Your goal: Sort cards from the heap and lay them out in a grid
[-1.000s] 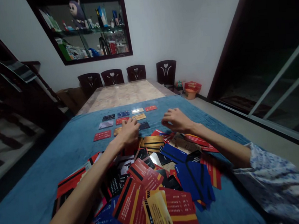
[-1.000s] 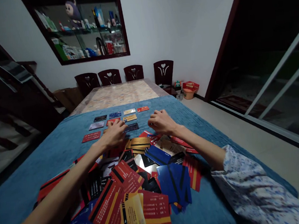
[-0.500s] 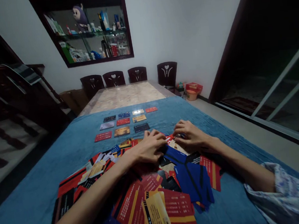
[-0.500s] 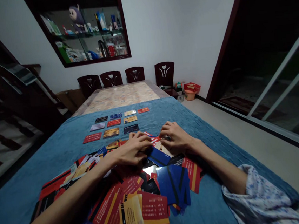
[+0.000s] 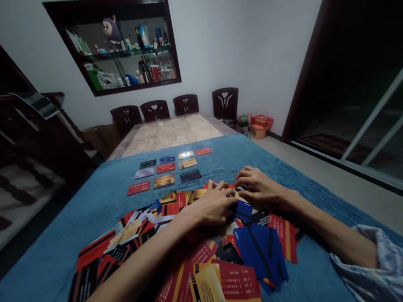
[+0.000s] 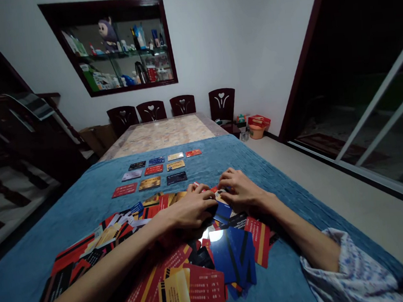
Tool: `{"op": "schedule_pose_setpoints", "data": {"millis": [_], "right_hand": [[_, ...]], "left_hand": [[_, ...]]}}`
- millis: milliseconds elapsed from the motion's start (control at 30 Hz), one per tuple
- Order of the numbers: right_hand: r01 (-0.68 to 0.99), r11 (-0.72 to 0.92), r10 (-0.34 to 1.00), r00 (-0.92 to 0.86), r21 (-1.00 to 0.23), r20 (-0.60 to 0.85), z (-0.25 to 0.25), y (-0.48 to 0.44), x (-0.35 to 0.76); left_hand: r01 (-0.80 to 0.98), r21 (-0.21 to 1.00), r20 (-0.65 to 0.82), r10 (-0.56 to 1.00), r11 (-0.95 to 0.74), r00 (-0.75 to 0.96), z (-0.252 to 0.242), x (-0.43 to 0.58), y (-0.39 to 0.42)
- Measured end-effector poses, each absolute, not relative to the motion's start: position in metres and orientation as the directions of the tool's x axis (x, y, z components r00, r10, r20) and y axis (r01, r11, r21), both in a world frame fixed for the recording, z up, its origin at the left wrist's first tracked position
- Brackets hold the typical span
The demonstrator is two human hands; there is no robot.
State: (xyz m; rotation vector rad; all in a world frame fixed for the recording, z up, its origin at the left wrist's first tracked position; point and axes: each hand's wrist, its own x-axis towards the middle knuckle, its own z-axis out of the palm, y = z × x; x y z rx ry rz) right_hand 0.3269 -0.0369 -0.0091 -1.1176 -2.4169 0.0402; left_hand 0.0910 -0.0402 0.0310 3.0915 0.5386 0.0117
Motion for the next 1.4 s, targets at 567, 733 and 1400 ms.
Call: {"op": "schedule_pose_setpoints", "data": {"millis": [567, 733, 1400], "right_hand": [[0.751, 0.63, 0.777, -0.61, -0.2, 0.157, 0.015, -0.058, 0.328], [0.734, 0.644, 0.765, -0.62, -0.217, 0.174, 0.011, -0.057, 0.33], [0.706, 0.633, 0.773, -0.591, -0.316, 0.23, 0.016, -0.057, 0.334]], "left_hand": [[0.497, -0.083, 0.082, 0.491, -0.864, 0.867, 0.016, 0.113, -0.04], [0.495, -0.054, 0.062, 0.492, -0.867, 0.869, 0.02, 0.11, -0.041], [0.515, 0.106, 0.036, 0.521, -0.85, 0.853, 0.033, 0.105, -0.036]]}}
